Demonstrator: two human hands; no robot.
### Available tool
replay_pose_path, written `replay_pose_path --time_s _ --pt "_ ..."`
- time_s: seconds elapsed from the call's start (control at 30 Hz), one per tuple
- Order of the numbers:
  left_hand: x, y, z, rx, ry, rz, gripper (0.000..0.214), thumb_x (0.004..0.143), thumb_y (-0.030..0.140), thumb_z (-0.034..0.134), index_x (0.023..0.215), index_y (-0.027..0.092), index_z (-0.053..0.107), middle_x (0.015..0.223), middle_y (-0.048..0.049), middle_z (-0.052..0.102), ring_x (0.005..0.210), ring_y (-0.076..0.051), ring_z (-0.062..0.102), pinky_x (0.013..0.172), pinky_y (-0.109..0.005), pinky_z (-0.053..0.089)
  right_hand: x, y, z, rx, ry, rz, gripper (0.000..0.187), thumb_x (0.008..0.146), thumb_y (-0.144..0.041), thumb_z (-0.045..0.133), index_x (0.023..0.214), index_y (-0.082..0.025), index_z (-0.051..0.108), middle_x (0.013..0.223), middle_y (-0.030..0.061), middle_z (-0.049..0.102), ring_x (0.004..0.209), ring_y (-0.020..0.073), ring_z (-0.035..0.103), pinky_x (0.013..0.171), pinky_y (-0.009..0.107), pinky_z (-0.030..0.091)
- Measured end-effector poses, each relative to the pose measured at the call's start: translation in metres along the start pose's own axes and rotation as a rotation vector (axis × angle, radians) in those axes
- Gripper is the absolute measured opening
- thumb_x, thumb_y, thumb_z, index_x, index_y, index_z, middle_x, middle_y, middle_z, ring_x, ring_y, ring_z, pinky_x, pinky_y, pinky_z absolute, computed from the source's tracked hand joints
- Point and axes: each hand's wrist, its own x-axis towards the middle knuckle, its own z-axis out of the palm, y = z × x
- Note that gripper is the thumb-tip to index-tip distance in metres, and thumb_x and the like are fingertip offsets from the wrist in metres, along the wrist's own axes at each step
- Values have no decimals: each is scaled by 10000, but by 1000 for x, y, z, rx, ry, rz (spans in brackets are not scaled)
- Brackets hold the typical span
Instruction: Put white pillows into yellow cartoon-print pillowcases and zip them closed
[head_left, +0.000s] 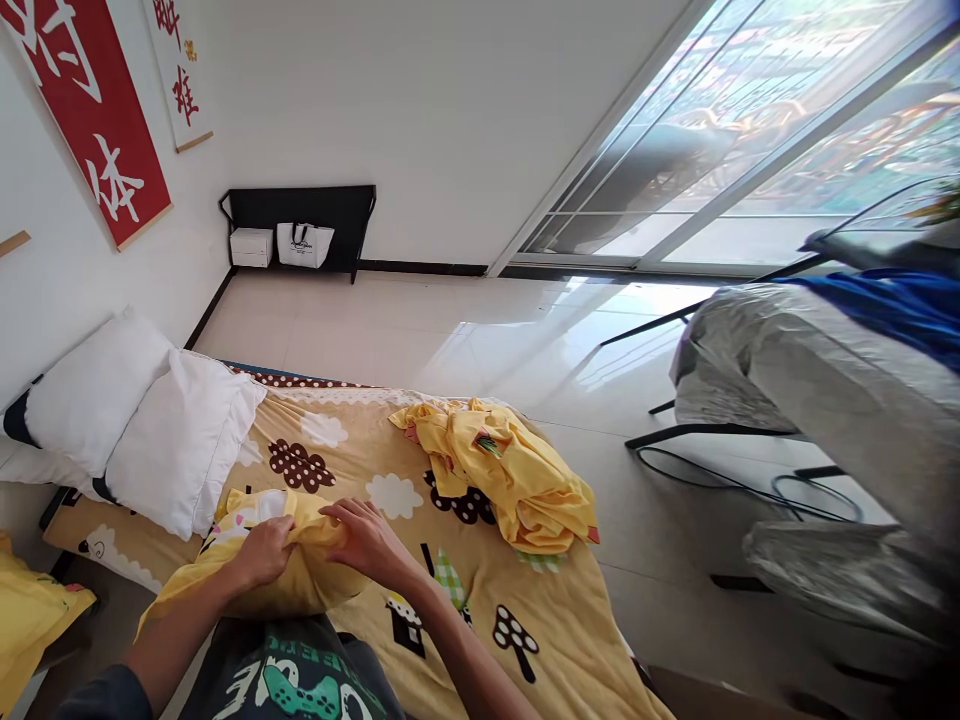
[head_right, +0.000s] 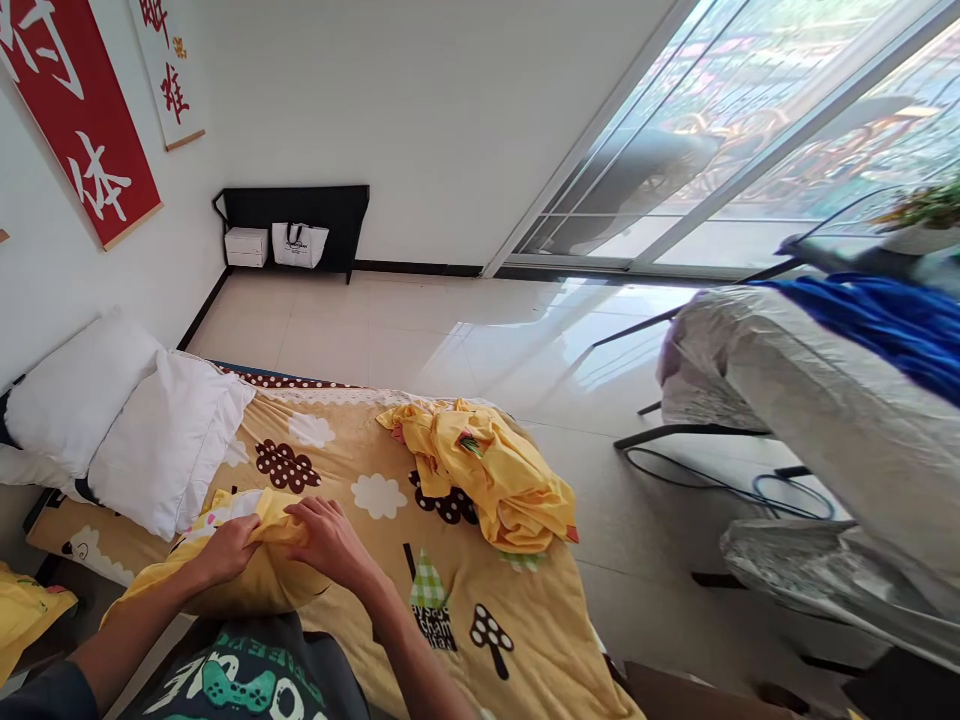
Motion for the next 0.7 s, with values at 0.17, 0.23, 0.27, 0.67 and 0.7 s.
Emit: replay_pose_path --time_s 0.17,0.23,0.27,0.67,0.7 --pt "-4 7 -10 -37 -2 58 140 879 238 480 954 196 590 953 -28 703 865 -164 626 731 -236 417 -8 12 6 17 -42 48 258 814 -255 655 1069 -216 659 1043 58 700 974 210 611 885 349 379" --pt "-3 8 -8 19 21 39 141 858 234 494 914 189 615 907 -49 704 852 -193 615 754 -276 404 -3 15 10 25 -60 43 122 811 -197 617 918 -208 674 958 48 703 907 197 613 827 325 373" --pt "-2 8 -7 55 34 27 140 850 227 497 881 183 627 873 -62 701 842 -208 610 781 -304 397 -1 16 13 32 -70 34 81 796 -166 607 837 -202 667 907 42 700 868 189 611 793 311 368" --pt "3 25 -1 145 62 3 247 913 327 483 1017 162 636 1069 -137 647 1029 -273 565 885 -380 395 15 14 17 292 2 30 285 670 -42 466 763 -190 691 803 44 714 776 164 629 722 254 429" --pt "5 24 1 97 35 -19 266 913 339 483 1023 152 636 1049 -146 654 1005 -277 581 853 -368 404 16 15 19 317 6 40 280 675 -55 477 772 -192 701 798 40 720 763 165 634 718 257 438"
